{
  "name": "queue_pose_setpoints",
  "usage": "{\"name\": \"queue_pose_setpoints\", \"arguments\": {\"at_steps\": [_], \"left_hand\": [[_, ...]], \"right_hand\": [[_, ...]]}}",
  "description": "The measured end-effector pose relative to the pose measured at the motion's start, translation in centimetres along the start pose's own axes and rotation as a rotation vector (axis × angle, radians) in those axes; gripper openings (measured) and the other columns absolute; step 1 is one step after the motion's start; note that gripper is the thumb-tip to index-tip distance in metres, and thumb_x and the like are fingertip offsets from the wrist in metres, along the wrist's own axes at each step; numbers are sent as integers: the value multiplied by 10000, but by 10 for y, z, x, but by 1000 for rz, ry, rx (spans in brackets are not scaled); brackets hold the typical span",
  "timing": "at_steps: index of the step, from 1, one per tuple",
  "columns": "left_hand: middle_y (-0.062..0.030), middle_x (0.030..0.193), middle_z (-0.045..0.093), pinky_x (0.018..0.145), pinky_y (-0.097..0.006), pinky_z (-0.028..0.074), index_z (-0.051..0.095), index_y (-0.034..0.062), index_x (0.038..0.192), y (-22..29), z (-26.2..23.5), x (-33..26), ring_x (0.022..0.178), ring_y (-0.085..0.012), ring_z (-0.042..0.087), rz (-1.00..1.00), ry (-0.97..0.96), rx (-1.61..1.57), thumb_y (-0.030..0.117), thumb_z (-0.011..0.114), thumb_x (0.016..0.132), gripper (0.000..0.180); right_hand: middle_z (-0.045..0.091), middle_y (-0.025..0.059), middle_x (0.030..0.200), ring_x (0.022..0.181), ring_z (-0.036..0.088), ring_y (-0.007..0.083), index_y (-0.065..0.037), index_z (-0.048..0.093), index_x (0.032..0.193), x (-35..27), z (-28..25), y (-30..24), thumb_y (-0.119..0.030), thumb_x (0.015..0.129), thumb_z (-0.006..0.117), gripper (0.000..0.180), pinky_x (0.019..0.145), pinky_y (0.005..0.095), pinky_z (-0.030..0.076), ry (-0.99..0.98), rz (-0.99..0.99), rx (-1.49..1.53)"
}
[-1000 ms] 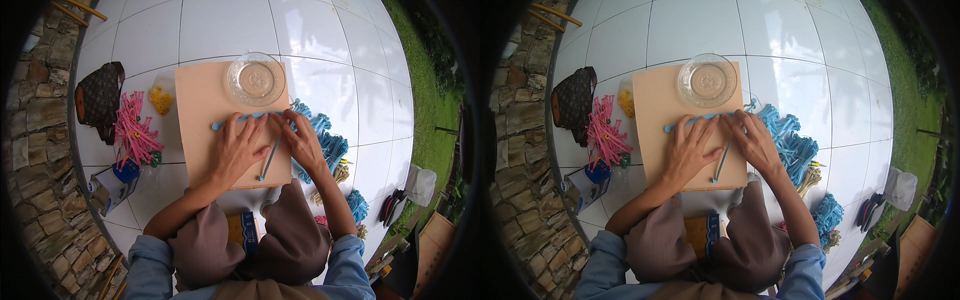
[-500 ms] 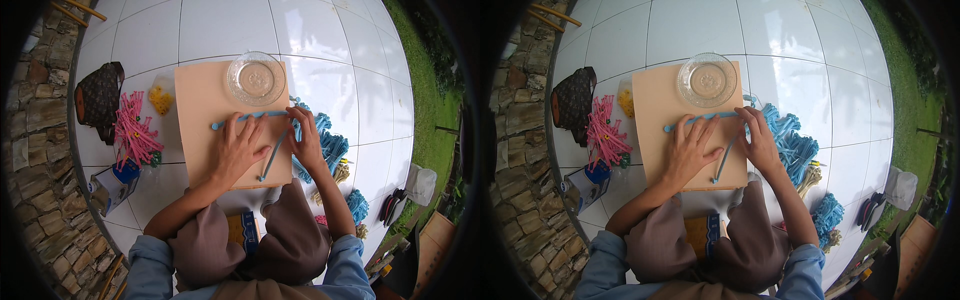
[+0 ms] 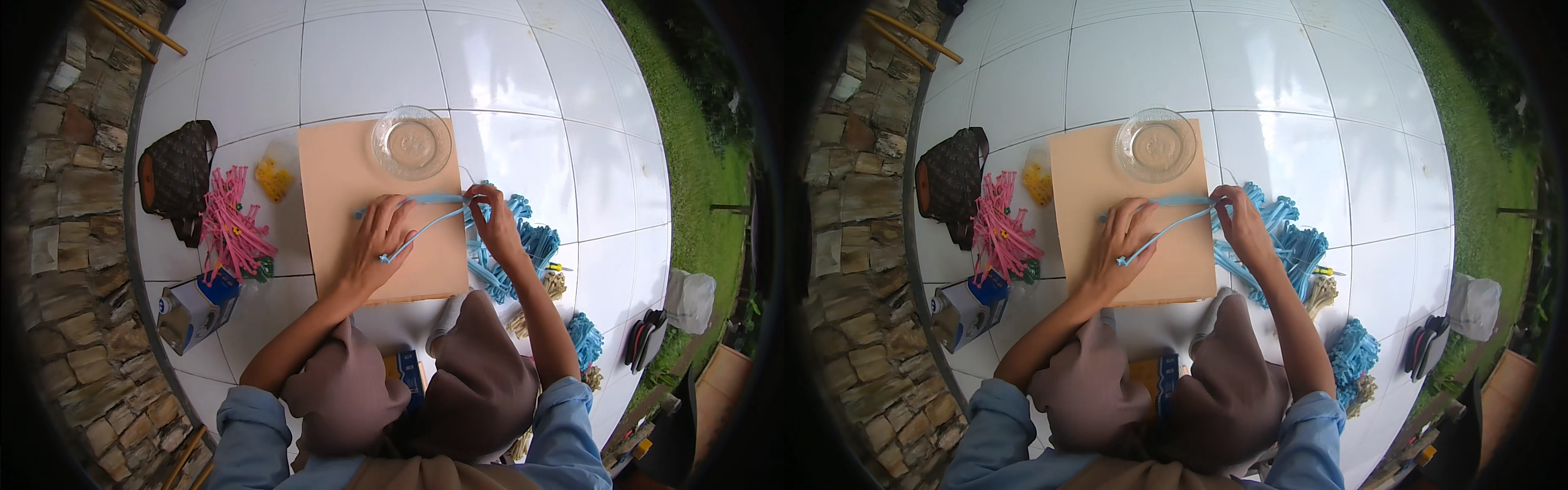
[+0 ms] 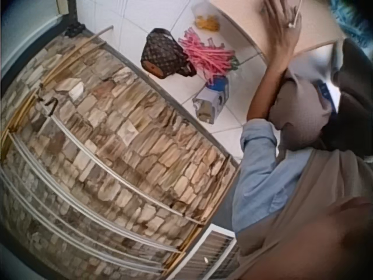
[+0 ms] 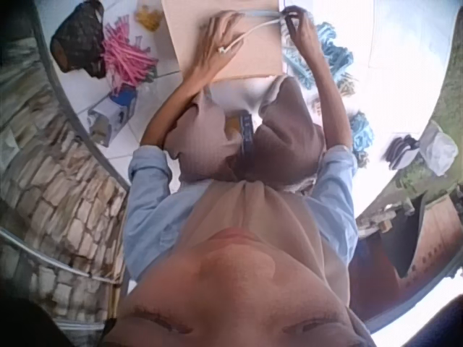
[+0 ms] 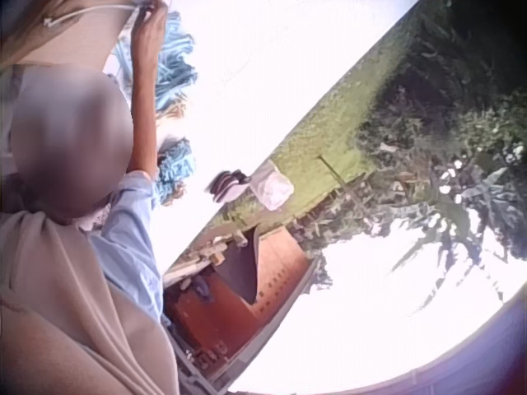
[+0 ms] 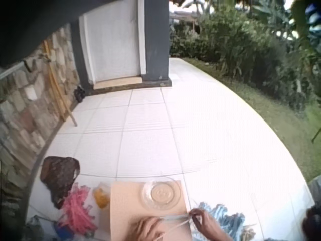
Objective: The person separates blue plastic straps from a bundle, applies a substance from a glass dish to the strap ends by hand, and organizes them on a cardboard box.
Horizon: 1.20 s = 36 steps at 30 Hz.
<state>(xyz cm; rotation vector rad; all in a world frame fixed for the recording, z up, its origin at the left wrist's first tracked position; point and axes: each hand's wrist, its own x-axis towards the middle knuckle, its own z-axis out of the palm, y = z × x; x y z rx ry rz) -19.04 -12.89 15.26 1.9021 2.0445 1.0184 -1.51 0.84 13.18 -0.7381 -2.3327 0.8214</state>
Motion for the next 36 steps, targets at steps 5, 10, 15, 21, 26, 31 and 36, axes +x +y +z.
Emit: {"name": "queue_pose_setpoints", "arguments": {"at_steps": [5, 10, 15, 21, 26, 31, 36], "left_hand": [[-139, 939, 456, 784, -386, 409, 449, 7, 903, 8, -55, -10, 897, -296, 476, -110, 220, -125, -68, 530, 695, 235], [-145, 881, 455, 752, -383, 396, 408, 0, 866, 35, -139, 2, 845, -295, 470, 14, 590, -134, -115, 481, 682, 229], [-92, 980, 455, 847, -378, 397, 472, 136, 965, 127, -187, 25, 942, -236, 448, 562, 561, 59, -82, 558, 675, 373], [104, 1186, 392, 998, -404, 289, 490, 438, 1086, 189, -208, 39, 1213, -134, 254, 1054, 396, 598, 185, 621, 777, 420], [119, 1107, 457, 1009, -416, 258, 518, 335, 918, 200, -227, 49, 1140, -117, 355, 1249, 435, 547, 239, 606, 769, 198], [52, 971, 489, 960, -399, 290, 517, 176, 800, 206, -248, 52, 1065, -152, 407, 987, 316, 544, 239, 649, 725, 164], [-26, 837, 543, 823, -351, 403, 525, 86, 822, 212, -244, 37, 900, -195, 520, 713, 163, 267, 147, 669, 724, 185]], "right_hand": [[568, 149, 931, 772, 618, 264, -14, 379, 1048, -14, -49, -45, 60, 783, 573, 337, 657, 343, 500, 90, 56, 16], [600, 123, 843, 702, 615, 209, -15, 350, 1080, 20, -139, -164, 67, 756, 583, 407, 627, 295, 500, 143, 92, 109], [609, 92, 756, 684, 611, 158, -34, 332, 1127, 37, -207, -259, 66, 718, 626, 514, 569, 255, 484, 100, 181, 277], [571, 123, 811, 748, 605, 176, -5, 320, 1201, 32, -230, -327, 40, 735, 642, 568, 623, 282, 490, 37, 238, 640], [570, 178, 916, 831, 604, 220, 21, 253, 1239, 27, -227, -332, -1, 775, 600, 580, 716, 296, 498, 10, 198, 659], [512, 235, 1174, 1063, 543, 280, -32, 247, 1308, 13, -230, -314, -11, 848, 502, 526, 937, 342, 434, 29, 125, 875], [462, 231, 1252, 1110, 509, 289, -120, 169, 1370, -53, -216, -301, 44, 750, 565, 753, 895, 338, 441, 184, 7, 962]]}}
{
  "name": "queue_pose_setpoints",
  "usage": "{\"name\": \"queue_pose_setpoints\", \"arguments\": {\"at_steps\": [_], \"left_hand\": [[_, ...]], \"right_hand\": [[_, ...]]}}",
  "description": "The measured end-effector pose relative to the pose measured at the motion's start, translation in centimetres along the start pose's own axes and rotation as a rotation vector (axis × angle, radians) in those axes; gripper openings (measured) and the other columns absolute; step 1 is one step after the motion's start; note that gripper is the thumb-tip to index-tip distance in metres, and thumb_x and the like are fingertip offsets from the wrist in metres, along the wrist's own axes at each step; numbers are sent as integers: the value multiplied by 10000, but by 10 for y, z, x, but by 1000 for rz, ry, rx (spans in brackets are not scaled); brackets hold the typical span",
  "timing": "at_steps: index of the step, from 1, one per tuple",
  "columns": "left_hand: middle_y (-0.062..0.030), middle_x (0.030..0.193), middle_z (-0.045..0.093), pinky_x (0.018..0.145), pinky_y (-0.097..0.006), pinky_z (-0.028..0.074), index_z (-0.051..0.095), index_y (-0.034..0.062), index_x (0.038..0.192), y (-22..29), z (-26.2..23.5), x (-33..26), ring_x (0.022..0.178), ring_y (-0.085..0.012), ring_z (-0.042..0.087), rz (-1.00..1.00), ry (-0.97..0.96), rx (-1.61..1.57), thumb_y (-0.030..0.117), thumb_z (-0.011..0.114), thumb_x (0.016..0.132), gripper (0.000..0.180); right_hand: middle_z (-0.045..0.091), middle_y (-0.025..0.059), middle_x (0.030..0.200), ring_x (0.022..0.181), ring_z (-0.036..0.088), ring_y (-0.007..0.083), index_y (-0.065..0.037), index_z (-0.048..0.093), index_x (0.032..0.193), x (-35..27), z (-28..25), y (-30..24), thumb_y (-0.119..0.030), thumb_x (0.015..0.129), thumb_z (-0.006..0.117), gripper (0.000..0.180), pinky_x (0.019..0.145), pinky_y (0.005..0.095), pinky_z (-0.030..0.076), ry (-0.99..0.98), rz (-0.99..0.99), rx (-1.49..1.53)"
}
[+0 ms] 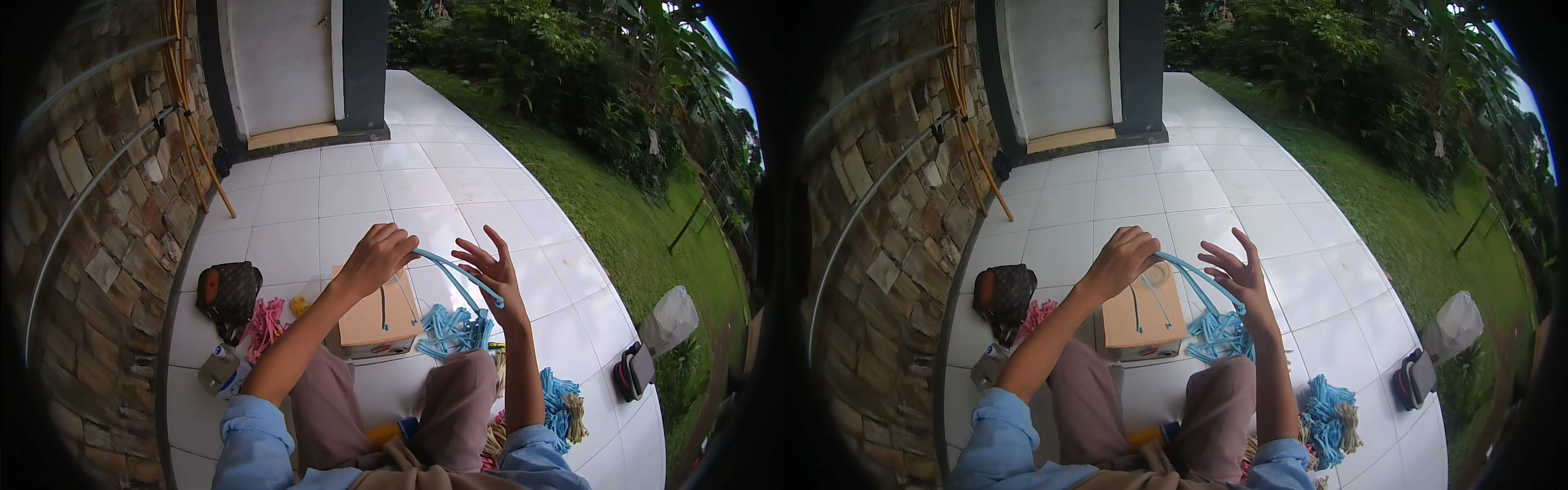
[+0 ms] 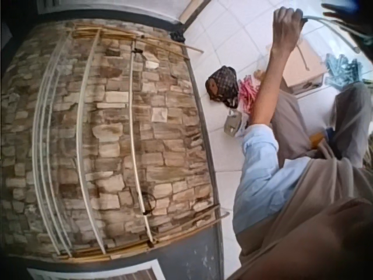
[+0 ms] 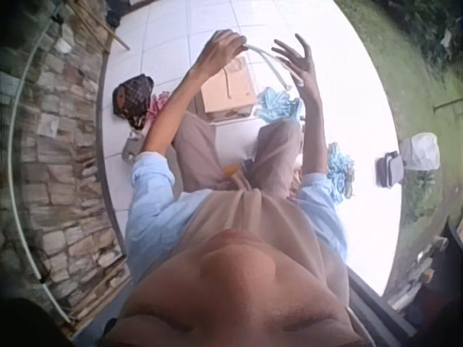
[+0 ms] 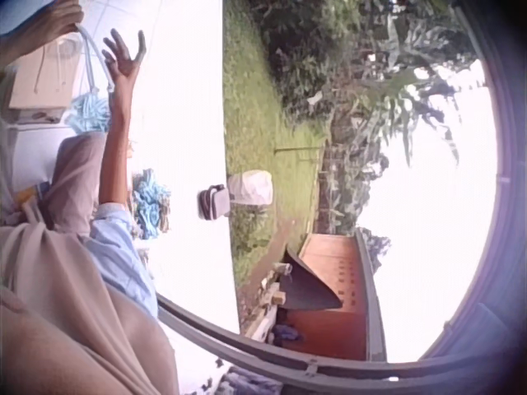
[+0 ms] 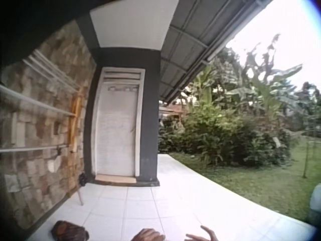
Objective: The person separates blue plastic straps from a bundle, applies a substance from a glass dish to the strap ends by hand, and organizes them on a cardboard box.
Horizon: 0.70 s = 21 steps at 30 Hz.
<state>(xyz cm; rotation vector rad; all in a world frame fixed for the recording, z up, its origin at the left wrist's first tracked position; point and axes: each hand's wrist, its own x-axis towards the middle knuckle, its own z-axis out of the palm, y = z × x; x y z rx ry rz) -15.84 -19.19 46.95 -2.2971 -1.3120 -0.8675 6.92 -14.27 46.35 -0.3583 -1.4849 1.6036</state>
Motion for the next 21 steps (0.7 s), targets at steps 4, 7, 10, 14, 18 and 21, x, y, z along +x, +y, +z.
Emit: {"name": "queue_pose_setpoints", "arguments": {"at_steps": [4, 7, 10, 14, 18, 21], "left_hand": [[-62, 714, 553, 596, -331, 471, 504, 58, 855, 47, -7, -21, 703, -226, 570, -270, 100, -60, 106, 655, 754, 188], [-109, 713, 569, 570, -379, 462, 468, 43, 869, 79, -6, -33, 669, -277, 588, -463, 82, -231, 70, 592, 804, 142], [-156, 663, 547, 550, -383, 431, 427, 31, 878, 98, 0, -43, 592, -316, 568, -645, 65, -433, 85, 530, 861, 117], [-142, 615, 514, 515, -346, 395, 426, 19, 867, 114, 14, -51, 539, -276, 534, -871, 37, -602, 139, 474, 913, 137], [-84, 569, 451, 514, -312, 387, 458, -2, 756, 128, 32, -63, 522, -180, 482, -976, 135, -815, 242, 364, 963, 333], [-98, 642, 478, 511, -298, 385, 487, -35, 836, 147, 43, -61, 564, -169, 489, -987, 374, -996, 233, 342, 970, 333]], "right_hand": [[459, 237, 1255, 1058, 521, 266, -139, 89, 1392, -45, 27, -15, 16, 720, 627, 874, 836, 324, 455, 108, -78, -16], [457, 250, 1242, 1055, 511, 270, -120, 92, 1383, -66, 34, -22, -71, 779, 621, 804, 842, 326, 452, 179, -138, 7], [441, 260, 1247, 1074, 496, 280, -108, 101, 1377, -76, 35, -15, -226, 878, 534, 672, 856, 337, 443, 325, -58, 216], [412, 249, 1283, 1145, 443, 290, -117, 59, 1386, -89, 47, -1, -313, 909, 478, 665, 949, 386, 374, 283, -75, 525], [404, 210, 1316, 1197, 408, 299, -126, -72, 1372, -81, 69, 9, -128, 821, 622, 886, 988, 429, 328, 251, -109, 52], [391, 220, 1324, 1136, 478, 270, -163, -40, 1370, -77, 82, 29, -109, 836, 609, 842, 908, 352, 403, 293, 31, 58]]}}
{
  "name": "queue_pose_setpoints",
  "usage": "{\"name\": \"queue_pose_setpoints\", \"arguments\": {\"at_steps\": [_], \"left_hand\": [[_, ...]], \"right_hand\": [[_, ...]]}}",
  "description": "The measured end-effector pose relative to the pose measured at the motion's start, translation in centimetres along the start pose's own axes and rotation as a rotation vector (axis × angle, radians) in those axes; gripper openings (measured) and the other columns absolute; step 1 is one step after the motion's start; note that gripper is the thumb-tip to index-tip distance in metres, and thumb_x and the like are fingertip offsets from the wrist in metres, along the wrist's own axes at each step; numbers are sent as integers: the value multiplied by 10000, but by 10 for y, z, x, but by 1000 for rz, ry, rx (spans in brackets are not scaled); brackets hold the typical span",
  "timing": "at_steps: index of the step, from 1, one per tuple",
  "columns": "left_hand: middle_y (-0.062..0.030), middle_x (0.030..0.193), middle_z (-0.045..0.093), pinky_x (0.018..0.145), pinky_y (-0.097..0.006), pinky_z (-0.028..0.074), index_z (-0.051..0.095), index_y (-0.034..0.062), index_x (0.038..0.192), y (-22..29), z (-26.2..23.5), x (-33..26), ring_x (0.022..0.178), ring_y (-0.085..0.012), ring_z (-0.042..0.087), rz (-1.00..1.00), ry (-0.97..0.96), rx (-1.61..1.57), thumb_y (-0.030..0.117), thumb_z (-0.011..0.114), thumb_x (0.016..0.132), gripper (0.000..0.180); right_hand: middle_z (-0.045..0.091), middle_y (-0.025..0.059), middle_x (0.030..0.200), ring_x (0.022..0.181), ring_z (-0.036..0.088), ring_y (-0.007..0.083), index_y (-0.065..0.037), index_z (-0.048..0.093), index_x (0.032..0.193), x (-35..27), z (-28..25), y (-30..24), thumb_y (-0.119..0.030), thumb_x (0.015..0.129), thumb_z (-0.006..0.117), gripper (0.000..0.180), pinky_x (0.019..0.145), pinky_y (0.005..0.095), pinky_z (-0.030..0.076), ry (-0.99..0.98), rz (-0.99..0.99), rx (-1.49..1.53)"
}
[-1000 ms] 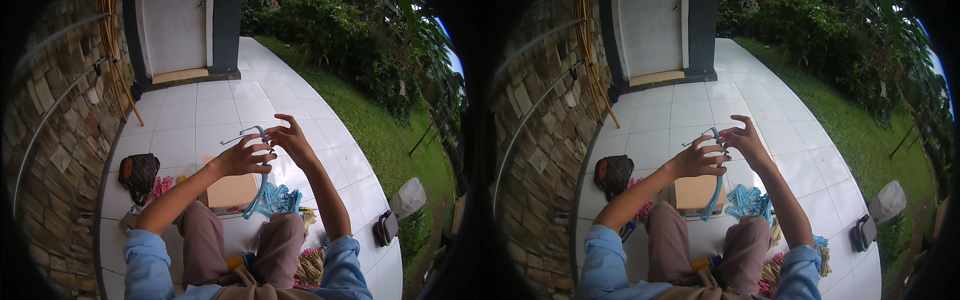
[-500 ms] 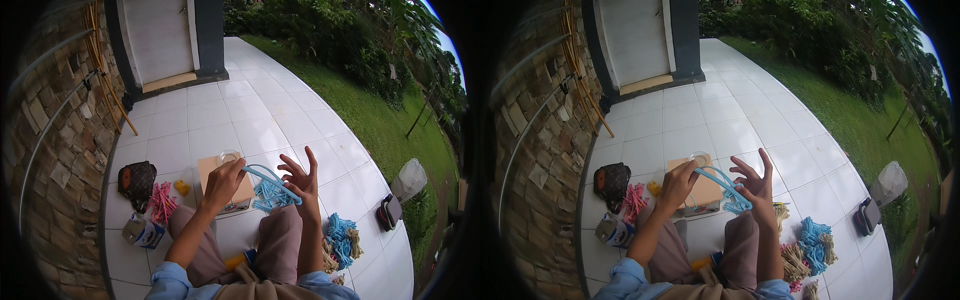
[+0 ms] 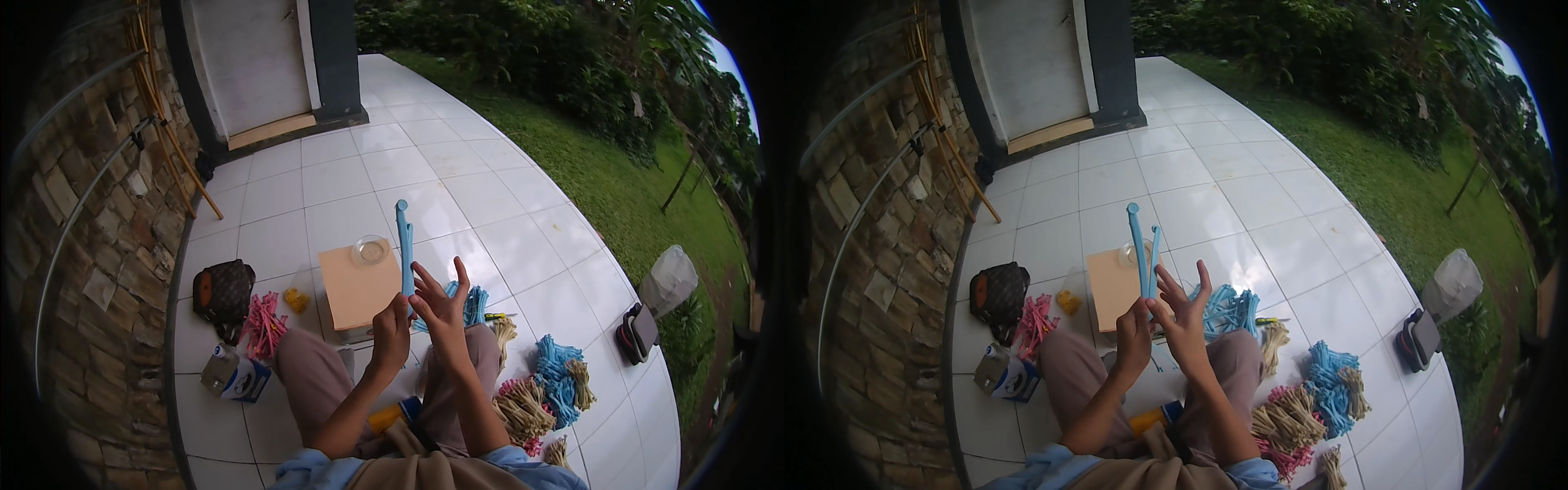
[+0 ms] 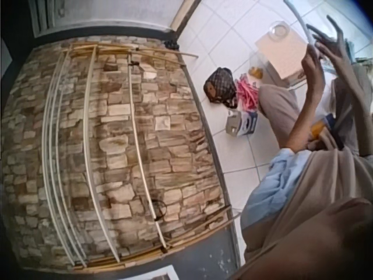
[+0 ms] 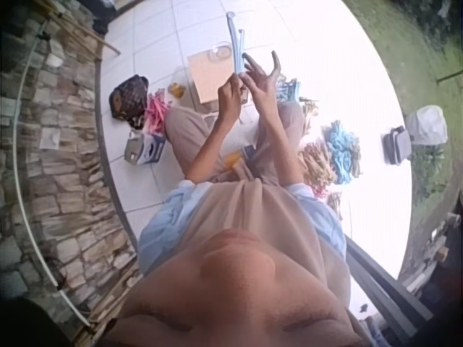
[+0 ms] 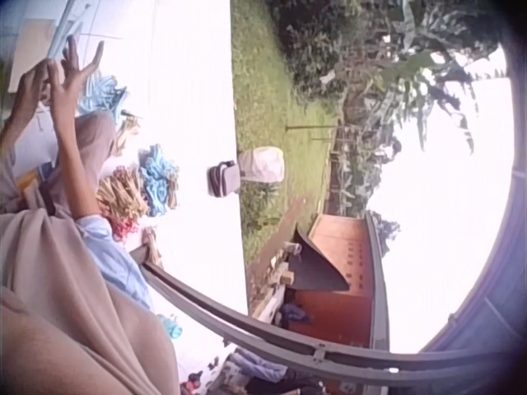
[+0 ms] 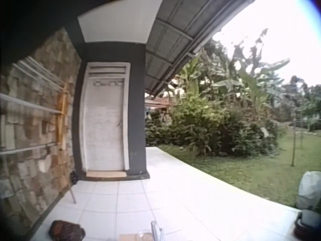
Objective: The person separates blue plastic straps from a bundle, applies a substance from a glass dish to the strap ends by hand, and organizes them on a cardboard box.
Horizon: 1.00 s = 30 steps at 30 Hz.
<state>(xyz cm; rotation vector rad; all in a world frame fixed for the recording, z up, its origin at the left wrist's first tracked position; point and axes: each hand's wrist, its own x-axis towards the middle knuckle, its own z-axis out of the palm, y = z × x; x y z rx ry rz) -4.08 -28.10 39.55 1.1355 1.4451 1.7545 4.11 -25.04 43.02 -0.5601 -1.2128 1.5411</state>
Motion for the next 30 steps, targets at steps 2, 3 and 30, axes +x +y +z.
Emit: {"name": "queue_pose_setpoints", "arguments": {"at_steps": [2, 3, 30], "left_hand": [[-124, 673, 485, 535, -320, 390, 491, -43, 906, -10, 0, 0, 593, -195, 495, 106, -6, 38, 237, 310, 973, 340], [-130, 681, 485, 543, -327, 388, 490, -42, 921, -11, 0, -1, 602, -204, 495, 120, -28, 79, 239, 298, 974, 345], [-42, 738, 463, 597, -267, 395, 519, 25, 847, -7, -7, -8, 629, -126, 479, 242, -95, 67, 191, 428, 933, 207]], "right_hand": [[411, 222, 1303, 1110, 498, 257, -152, -19, 1363, 1, 9, 12, -104, 841, 602, 814, 863, 327, 432, 33, -49, -10], [430, 223, 1282, 1084, 518, 245, -140, 1, 1357, 1, 11, 17, -100, 846, 596, 785, 818, 302, 461, 75, -99, -27], [617, 201, 962, 910, 614, 233, -62, 158, 1322, 23, 21, -33, -7, 816, 603, 676, 795, 321, 491, 35, -145, -57]]}}
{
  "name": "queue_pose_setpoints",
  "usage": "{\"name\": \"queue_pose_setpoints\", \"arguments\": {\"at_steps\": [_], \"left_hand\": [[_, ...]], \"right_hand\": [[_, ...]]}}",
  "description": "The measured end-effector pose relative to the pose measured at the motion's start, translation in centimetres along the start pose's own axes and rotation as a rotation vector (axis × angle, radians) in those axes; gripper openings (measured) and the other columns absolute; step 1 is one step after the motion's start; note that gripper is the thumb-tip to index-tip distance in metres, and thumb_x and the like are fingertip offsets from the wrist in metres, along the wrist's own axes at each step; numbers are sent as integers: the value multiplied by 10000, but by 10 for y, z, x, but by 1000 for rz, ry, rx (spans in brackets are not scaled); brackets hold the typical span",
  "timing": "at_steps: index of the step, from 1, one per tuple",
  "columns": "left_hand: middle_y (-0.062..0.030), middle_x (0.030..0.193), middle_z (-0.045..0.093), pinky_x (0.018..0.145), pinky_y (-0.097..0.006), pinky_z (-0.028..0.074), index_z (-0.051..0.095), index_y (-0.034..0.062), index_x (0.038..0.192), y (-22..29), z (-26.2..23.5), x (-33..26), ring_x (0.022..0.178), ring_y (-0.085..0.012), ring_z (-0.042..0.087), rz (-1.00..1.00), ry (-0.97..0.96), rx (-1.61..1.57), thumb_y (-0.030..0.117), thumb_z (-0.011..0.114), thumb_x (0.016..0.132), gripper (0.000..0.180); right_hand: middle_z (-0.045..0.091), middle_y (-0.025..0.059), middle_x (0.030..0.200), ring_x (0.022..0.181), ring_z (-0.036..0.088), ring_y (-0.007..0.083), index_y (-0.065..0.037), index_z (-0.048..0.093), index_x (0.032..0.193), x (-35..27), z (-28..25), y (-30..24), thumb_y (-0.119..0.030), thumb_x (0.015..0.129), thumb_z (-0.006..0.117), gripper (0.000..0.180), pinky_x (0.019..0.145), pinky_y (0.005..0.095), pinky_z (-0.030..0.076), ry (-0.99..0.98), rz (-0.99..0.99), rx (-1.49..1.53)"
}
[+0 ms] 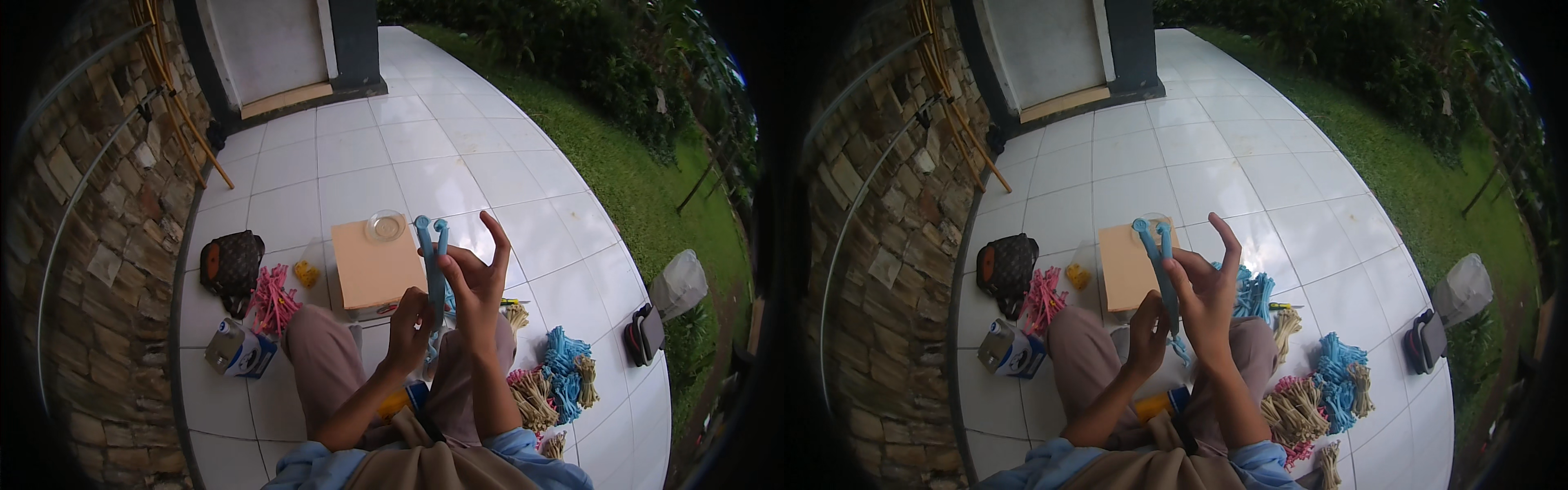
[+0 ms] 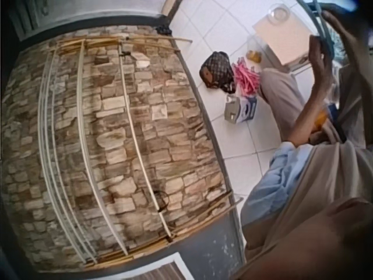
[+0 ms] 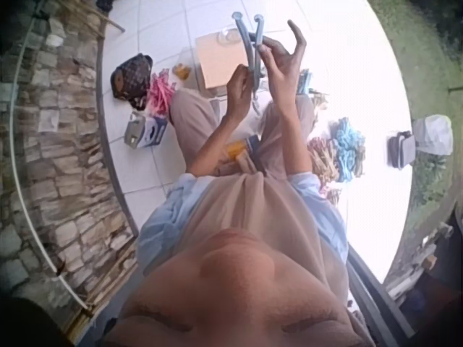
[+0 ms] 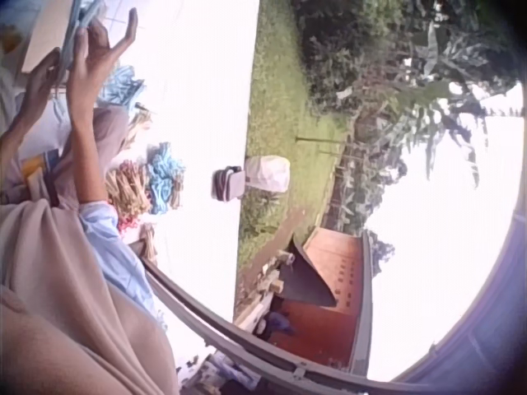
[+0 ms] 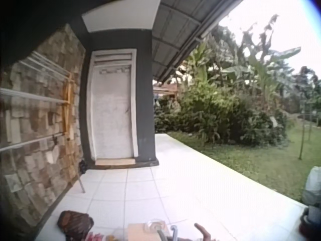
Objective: The person separates blue plastic straps from a bundle, applies a substance from a glass dish to the strap ends by hand, and organizes them on a cardboard box.
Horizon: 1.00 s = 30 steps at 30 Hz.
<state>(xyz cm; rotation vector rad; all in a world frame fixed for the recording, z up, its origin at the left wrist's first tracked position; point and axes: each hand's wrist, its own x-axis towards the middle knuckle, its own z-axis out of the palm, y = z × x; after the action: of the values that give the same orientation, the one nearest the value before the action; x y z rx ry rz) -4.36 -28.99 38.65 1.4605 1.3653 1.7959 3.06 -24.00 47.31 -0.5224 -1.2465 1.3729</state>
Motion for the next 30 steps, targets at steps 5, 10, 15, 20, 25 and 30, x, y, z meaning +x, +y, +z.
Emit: {"name": "queue_pose_setpoints", "arguments": {"at_steps": [5, 10, 15, 20, 25, 30], "left_hand": [[-77, 774, 526, 508, -250, 462, 509, -8, 857, -2, 0, 40, 636, -118, 558, -153, 108, 2, 18, 512, 849, 28], [-113, 676, 598, 515, -276, 491, 531, -28, 811, -19, -6, 60, 604, -172, 630, -214, 68, 169, 35, 563, 826, 72], [-97, 763, 635, 621, -259, 537, 588, -46, 910, -45, -12, 80, 672, -156, 640, -249, 15, 72, 87, 596, 837, 152], [-84, 915, 587, 798, -308, 533, 569, -36, 985, -77, -28, 105, 867, -148, 591, -596, 99, -458, 65, 599, 828, 188], [-107, 854, 605, 764, -276, 547, 578, -42, 882, -118, -53, 123, 785, -167, 622, -719, 119, -460, 26, 664, 767, 159], [-85, 779, 625, 684, -227, 528, 613, -23, 822, -205, -40, 117, 720, -137, 624, -844, 132, -312, 39, 700, 727, 143]], "right_hand": [[523, 216, 1133, 1011, 561, 242, -90, 67, 1348, -7, -38, 44, -16, 801, 614, 778, 831, 348, 490, -129, -43, -183], [529, 183, 1067, 944, 580, 213, -97, 104, 1343, 1, -40, 66, 77, 790, 542, 727, 744, 310, 541, -57, 35, -379], [492, 108, 902, 820, 590, 186, -107, 84, 1342, 30, -57, 99, 71, 816, 497, 691, 685, 306, 557, -34, 119, -342], [425, 88, 905, 705, 586, 174, -156, -9, 1341, 70, -81, 118, 67, 820, 484, 751, 521, 255, 522, -193, 249, -26], [442, 87, 905, 643, 583, 157, -240, -150, 1369, 120, -114, 142, 101, 718, 584, 1038, 541, 256, 515, -426, 350, -151], [452, 93, 917, 664, 596, 164, -272, -199, 1363, 142, -155, 238, 128, 719, 576, 1085, 567, 270, 528, -416, 452, -189]]}}
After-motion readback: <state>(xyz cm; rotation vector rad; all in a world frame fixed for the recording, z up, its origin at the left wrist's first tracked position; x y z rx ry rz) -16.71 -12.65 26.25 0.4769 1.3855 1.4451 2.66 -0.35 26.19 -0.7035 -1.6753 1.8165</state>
